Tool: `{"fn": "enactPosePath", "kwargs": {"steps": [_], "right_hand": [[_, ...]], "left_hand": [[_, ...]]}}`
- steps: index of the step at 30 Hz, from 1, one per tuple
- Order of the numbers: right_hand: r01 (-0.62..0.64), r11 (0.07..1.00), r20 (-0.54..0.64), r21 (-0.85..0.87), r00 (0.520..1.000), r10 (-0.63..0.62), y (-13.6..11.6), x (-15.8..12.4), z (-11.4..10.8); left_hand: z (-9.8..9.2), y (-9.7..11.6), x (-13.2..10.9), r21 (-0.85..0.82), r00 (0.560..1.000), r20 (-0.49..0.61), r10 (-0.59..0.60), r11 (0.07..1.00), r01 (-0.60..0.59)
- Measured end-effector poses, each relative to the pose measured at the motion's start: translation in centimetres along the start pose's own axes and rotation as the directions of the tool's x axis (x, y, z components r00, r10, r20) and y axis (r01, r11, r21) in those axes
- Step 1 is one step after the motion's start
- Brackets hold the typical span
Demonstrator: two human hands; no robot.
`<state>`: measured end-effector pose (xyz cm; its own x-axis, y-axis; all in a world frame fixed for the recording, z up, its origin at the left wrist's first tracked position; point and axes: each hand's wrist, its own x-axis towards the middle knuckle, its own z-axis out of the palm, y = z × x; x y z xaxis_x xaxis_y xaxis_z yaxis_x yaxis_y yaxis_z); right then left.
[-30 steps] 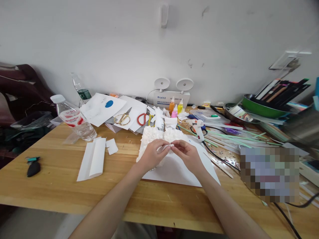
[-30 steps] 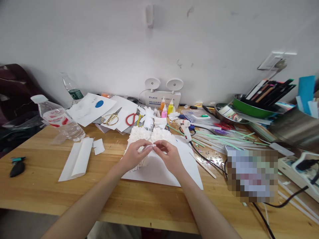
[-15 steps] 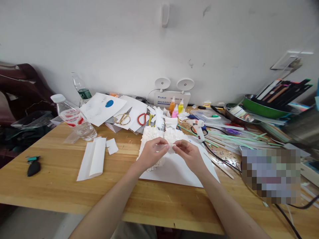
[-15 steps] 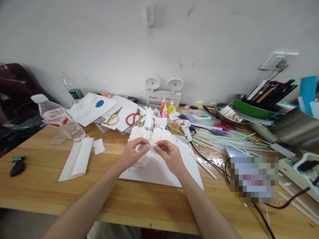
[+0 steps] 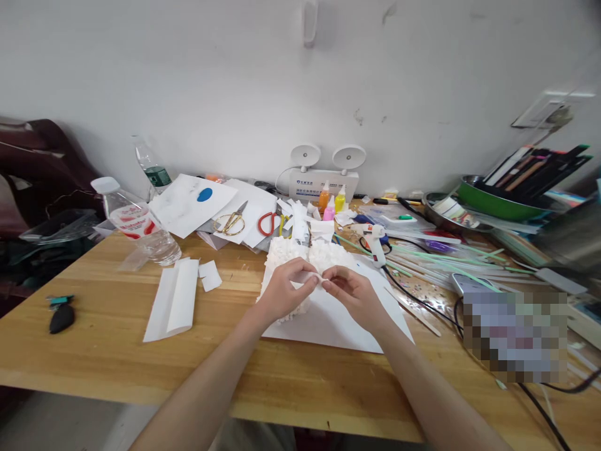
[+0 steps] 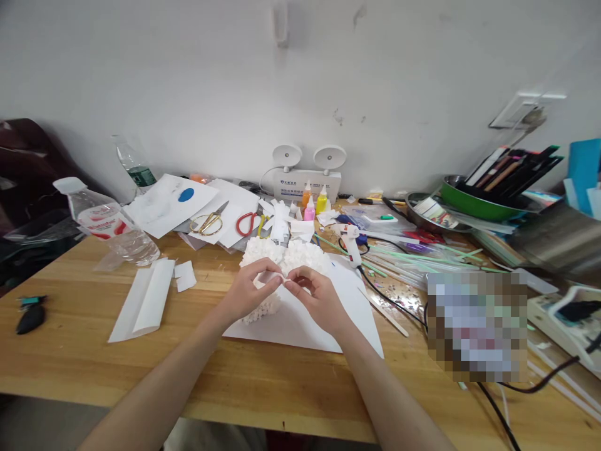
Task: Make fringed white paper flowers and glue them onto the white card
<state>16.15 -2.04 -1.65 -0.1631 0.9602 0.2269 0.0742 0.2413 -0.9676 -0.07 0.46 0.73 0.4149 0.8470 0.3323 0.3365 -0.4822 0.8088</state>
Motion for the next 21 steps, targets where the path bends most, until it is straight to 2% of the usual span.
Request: {"fn": "enactPosePath", "kwargs": {"steps": [7,21], "right_hand": [[0.009,1.000,-0.001,-0.016,1.000,-0.009,0.16,0.01,0.13],[0.013,1.000,-0.037,-0.006,0.999,-0.014,0.45,0.00,0.12]], "left_hand": [[0.27,0.02,-0.04,-0.045,1.000,0.006,-0.030,0.999,0.030],[0.35,0.01,-0.06,-0.045,1.000,0.000,-0.012,0.999,0.012]]}}
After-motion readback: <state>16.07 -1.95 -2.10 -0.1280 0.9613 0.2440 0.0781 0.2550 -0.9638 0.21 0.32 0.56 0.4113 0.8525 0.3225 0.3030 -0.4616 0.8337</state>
